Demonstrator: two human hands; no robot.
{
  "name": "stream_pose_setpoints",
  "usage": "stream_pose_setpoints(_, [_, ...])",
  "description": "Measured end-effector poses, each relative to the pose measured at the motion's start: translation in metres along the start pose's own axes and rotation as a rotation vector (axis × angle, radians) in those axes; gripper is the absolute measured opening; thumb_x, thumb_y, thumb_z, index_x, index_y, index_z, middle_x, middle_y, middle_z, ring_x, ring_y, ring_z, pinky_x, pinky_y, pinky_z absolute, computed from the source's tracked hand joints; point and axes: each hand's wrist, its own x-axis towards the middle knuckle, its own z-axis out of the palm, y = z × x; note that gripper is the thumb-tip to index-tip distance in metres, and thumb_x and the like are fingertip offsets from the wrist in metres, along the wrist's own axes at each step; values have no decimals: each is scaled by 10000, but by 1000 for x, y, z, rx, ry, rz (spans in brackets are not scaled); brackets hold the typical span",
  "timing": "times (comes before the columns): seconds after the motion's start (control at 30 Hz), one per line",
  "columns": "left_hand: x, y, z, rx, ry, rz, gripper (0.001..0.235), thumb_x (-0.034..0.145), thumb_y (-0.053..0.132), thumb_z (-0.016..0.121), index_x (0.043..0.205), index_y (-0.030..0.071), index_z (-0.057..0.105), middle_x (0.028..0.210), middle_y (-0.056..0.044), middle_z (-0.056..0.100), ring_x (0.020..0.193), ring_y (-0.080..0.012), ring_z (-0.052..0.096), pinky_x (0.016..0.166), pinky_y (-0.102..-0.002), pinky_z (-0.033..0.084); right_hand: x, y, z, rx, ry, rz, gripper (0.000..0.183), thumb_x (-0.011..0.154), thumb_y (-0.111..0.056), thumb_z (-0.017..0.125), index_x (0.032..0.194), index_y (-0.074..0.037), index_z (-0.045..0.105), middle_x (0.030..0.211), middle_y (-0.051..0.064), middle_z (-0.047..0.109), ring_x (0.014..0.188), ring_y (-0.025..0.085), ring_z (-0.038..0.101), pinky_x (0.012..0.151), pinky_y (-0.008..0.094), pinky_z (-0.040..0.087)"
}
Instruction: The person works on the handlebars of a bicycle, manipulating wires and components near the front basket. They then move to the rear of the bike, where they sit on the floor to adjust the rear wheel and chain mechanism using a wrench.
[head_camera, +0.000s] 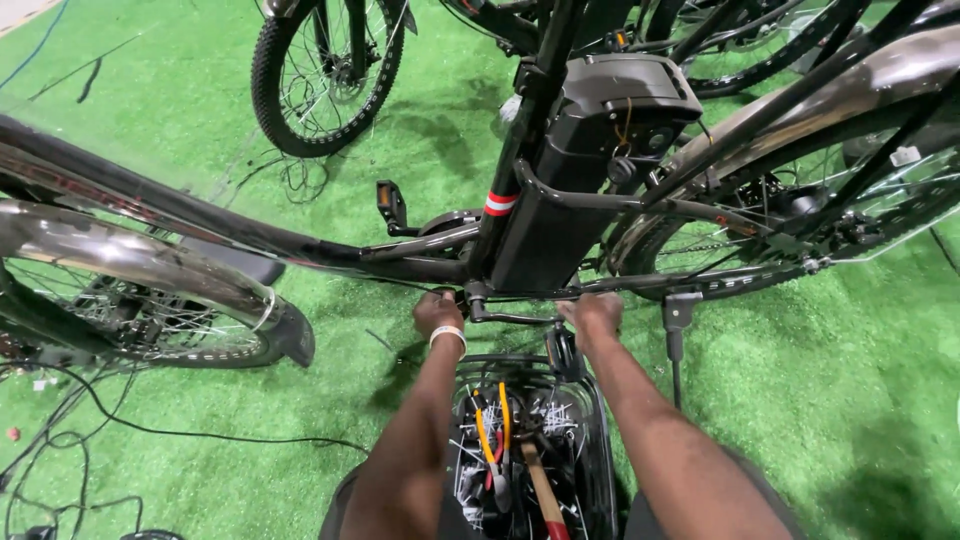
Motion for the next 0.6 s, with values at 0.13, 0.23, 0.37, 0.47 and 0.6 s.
stream_pose_setpoints(0.13, [-3,11,-1,-3,-17,-9,142,856,246,678,971,186,736,909,-57,716,965,-297,680,883,-425,539,-20,-10,-1,61,52,-22,430,878,-3,442,1267,160,358,1136,382,521,874,486,651,750,503,634])
stream_pose_setpoints(0.23, [-15,22,-12,-398,-78,-97,144,879,40,641,1010,-4,681,873,-269,674,789,-405,694,699,-470,610,-21,-9,7,53,173,6,415,883,-17,427,1280,99,402,1094,356,560,791,462,673,710,462,642])
stream_pose_setpoints(0.37, [-10,19,-16,-388,-124,-60,107,872,30,644,942,-40,683,831,-275,678,733,-395,696,632,-461,610,-22,-5,18,160,344,25,368,878,-108,482,1230,-6,520,1083,287,588,776,435,686,662,458,649])
stream_pose_setpoints(0.47, [-17,24,-20,-382,-162,-41,122,878,40,634,946,-53,673,835,-281,676,731,-393,697,630,-460,608,4,4,18,204,353,10,360,868,-98,502,1216,-16,540,1093,292,577,793,454,678,694,493,643])
stream_pose_setpoints(0.6, [-2,-11,1,-48,-34,154,86,790,109,695,844,50,724,727,-152,692,765,-332,704,618,-437,589,3,-32,-18,-80,168,17,256,847,-55,575,1070,55,636,849,279,645,677,413,691,646,586,583])
